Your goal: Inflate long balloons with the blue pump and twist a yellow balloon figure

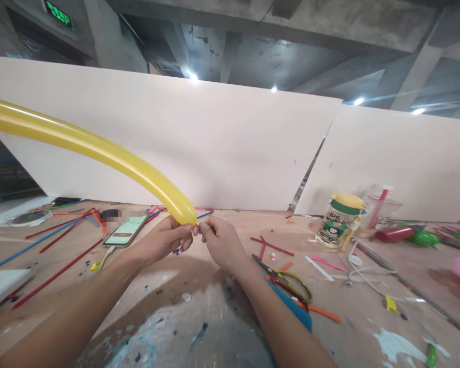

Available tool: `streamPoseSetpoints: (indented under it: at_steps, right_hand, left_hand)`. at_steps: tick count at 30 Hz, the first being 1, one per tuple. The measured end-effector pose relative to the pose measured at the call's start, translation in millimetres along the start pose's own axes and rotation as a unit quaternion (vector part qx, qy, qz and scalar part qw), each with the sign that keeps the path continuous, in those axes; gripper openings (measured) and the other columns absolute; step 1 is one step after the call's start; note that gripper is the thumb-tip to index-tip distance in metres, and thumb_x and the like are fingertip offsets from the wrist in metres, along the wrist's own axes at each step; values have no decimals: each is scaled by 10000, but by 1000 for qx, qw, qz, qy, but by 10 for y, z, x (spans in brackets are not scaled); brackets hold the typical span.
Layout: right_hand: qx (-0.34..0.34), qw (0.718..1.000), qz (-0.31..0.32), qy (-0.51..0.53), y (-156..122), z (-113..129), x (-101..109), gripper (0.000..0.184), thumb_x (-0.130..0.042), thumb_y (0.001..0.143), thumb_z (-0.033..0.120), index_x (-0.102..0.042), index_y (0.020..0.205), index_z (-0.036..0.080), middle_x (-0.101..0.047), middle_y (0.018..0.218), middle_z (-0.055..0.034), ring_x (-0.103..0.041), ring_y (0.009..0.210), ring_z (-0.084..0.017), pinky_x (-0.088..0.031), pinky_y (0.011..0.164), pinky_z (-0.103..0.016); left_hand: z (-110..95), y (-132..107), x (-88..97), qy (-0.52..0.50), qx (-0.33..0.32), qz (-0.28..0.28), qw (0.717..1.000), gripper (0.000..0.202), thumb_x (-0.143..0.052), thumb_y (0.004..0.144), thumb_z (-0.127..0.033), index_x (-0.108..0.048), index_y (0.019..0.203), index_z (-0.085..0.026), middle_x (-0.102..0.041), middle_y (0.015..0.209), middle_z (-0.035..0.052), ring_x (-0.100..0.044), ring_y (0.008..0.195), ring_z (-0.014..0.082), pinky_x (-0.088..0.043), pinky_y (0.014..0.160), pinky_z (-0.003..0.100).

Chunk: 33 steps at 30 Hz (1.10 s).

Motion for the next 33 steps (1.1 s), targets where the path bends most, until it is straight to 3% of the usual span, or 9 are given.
streamPoseSetpoints:
  at_steps: [4,8,12,16,19,22,28,33]
  right_hand:
    - [10,1000,-20,-14,21,-7,-6,270,-465,867,310,-555,650,176,-513,618,18,-450,587,-112,-329,557,-224]
    - [-7,1000,-22,6,13,-14,-63,245,-471,859,313,-567,679,176,-528,606,12,-458,570,-120,-327,544,-234]
    - [22,999,-12,-36,-9,-6,-108,214,-428,874,251,-578,741,176,-561,654,2,-497,606,-125,-341,573,-237]
    - [1,994,42,-98,-2,-100,-127,215,-400,873,239,-546,731,171,-561,684,-3,-503,645,-125,-335,587,-234]
    - [-19,988,83,-128,6,-223,-120,189,-439,823,215,-553,682,159,-561,654,-2,-488,615,-123,-308,554,-233]
    - [-31,978,131,-158,2,-327,-69,173,-470,757,176,-540,600,157,-529,572,16,-446,545,-108,-269,515,-230]
    - [-40,965,173,-194,-6,-402,90,205,-500,760,241,-522,572,160,-473,536,33,-401,517,-97,-233,483,-228]
    - [-45,963,172,-200,5,-432,105,218,-505,774,262,-519,583,158,-474,547,34,-400,532,-94,-239,486,-223]
  left_hand:
    - [42,28,24,44,8,-2,999,279,-578,825,-410,-641,809,-139,-540,542,7,-480,427,93,-288,436,216]
    - [95,59,3,24,-7,-79,997,262,-636,777,-398,-642,808,-137,-540,498,-11,-461,382,89,-303,406,210]
    - [173,90,-31,-44,1,-137,990,298,-667,750,-421,-602,708,-133,-565,544,-13,-413,359,49,-275,383,187]
    - [319,88,-5,-155,105,-138,973,298,-705,731,-393,-586,695,-122,-580,586,-22,-393,357,23,-291,385,165]
    - [502,65,-21,-285,206,-143,925,185,-708,740,-266,-604,754,-113,-579,569,-27,-393,339,26,-292,365,153]
    - [683,41,-131,-361,253,-147,886,120,-615,803,-191,-587,746,-89,-521,514,-29,-397,336,26,-299,362,134]
    - [799,15,-414,-441,217,-144,859,135,-480,871,-148,-543,760,-102,-501,559,-10,-407,382,26,-315,384,123]
    - [786,11,-432,-480,193,-135,845,90,-492,868,-151,-535,794,-122,-503,574,-6,-398,378,40,-288,379,153]
Point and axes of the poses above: each hand's wrist, its own y-axis towards the middle knuckle, its own x-axis out of the back of the hand, z = x × y, the point moved 1 cm from there along y, towards the middle knuckle
